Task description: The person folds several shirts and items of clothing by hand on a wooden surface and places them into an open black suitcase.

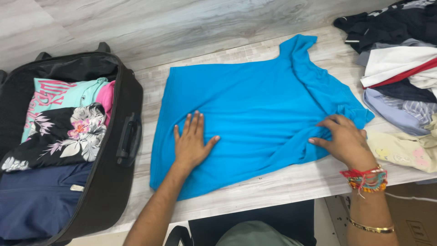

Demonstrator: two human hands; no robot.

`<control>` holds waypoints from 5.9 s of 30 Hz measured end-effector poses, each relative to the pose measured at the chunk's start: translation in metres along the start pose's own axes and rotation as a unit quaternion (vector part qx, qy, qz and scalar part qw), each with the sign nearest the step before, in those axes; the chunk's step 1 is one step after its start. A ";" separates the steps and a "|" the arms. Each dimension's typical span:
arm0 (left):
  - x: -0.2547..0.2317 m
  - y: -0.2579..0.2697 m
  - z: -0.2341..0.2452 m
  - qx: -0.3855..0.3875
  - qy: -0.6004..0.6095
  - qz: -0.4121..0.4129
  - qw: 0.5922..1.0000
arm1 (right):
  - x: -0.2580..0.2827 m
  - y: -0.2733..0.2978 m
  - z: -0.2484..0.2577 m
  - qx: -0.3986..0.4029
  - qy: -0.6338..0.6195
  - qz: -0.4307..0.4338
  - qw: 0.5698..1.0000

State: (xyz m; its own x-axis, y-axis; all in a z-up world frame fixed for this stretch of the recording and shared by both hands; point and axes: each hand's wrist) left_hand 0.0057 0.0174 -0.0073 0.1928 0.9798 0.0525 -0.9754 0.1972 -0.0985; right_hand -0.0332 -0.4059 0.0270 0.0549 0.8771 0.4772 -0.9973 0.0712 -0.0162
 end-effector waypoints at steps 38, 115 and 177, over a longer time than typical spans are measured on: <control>-0.031 -0.126 -0.002 -0.032 0.034 -0.325 0.945 | -0.015 -0.085 -0.065 -0.128 0.088 -0.081 0.985; 0.037 -0.195 -0.037 -0.043 -0.002 -0.034 0.998 | 0.017 -0.160 -0.049 -0.075 0.050 0.067 0.994; -0.054 0.084 0.053 0.074 0.137 -0.154 0.976 | -0.016 0.091 0.048 -0.274 -0.065 0.036 0.959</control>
State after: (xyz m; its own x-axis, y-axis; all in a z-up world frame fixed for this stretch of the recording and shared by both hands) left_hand -0.0923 -0.0212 0.0341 0.4814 0.8501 -0.2136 -0.8670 0.4976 0.0263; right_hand -0.1270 -0.4361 0.0605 -0.0554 0.8256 0.5616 -0.8217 0.2818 -0.4954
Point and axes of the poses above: each hand's wrist, its own y-axis away from the middle knuckle, its own z-axis out of the back of the hand, x = y × z, and after that the axes turned 12 degrees about -y, right-handed
